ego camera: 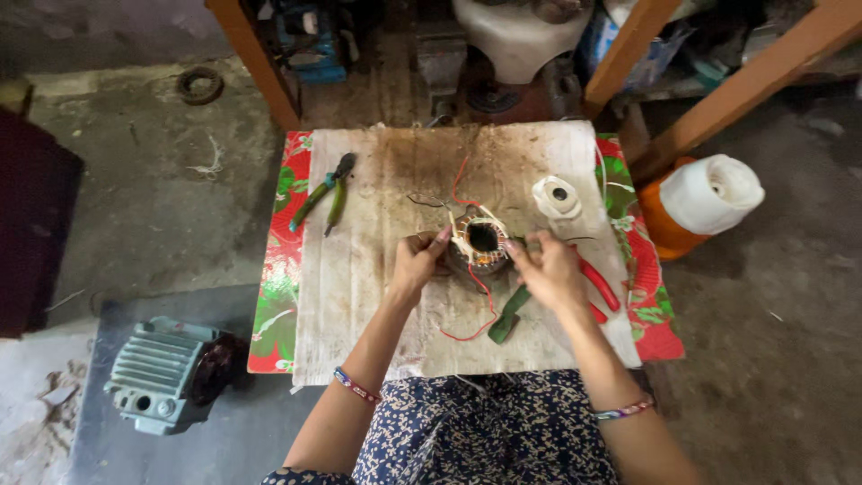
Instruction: The person winds white wire around a motor stator by hand, then uses red-handled pliers to cut the wire and tucks the end into the winding.
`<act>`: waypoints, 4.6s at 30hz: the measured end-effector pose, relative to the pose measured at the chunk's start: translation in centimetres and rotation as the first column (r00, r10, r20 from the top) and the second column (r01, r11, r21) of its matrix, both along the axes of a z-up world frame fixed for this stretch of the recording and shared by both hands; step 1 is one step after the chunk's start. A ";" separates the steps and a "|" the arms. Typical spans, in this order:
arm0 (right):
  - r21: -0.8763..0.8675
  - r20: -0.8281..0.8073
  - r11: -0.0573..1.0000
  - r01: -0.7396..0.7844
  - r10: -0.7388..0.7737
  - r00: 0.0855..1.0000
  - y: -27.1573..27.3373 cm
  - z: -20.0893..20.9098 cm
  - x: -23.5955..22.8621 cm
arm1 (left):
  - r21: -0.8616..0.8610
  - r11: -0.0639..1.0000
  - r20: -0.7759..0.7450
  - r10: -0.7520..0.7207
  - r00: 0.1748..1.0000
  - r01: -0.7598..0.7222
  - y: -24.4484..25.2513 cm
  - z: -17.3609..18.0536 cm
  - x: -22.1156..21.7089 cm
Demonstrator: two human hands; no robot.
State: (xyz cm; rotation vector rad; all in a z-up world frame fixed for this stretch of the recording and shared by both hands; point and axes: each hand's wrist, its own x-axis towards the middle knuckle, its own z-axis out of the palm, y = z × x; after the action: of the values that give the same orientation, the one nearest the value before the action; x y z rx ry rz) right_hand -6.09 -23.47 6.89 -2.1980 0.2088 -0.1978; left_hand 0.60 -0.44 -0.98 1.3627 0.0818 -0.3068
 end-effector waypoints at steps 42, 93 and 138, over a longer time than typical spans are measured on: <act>-0.219 0.530 0.969 -0.114 0.216 0.820 2.0 -1.6 -2.7 | 0.497 0.614 0.716 0.110 0.690 -0.613 5.9 4.7 -3.8; -0.225 0.370 0.964 -0.139 0.217 0.903 2.4 -3.0 -2.3 | 0.793 0.248 0.589 -0.081 0.804 -0.556 3.9 3.7 -0.7; -0.220 0.374 0.970 -0.108 0.186 0.908 2.0 -3.5 -2.0 | 0.574 0.560 0.818 -0.432 0.381 -0.598 -1.9 7.3 -4.6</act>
State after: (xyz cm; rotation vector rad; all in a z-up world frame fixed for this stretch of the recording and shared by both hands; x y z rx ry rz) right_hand -8.14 -21.52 3.44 -2.3000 -0.2112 -0.5893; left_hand -4.02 -2.33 6.31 2.3342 -0.7939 0.8474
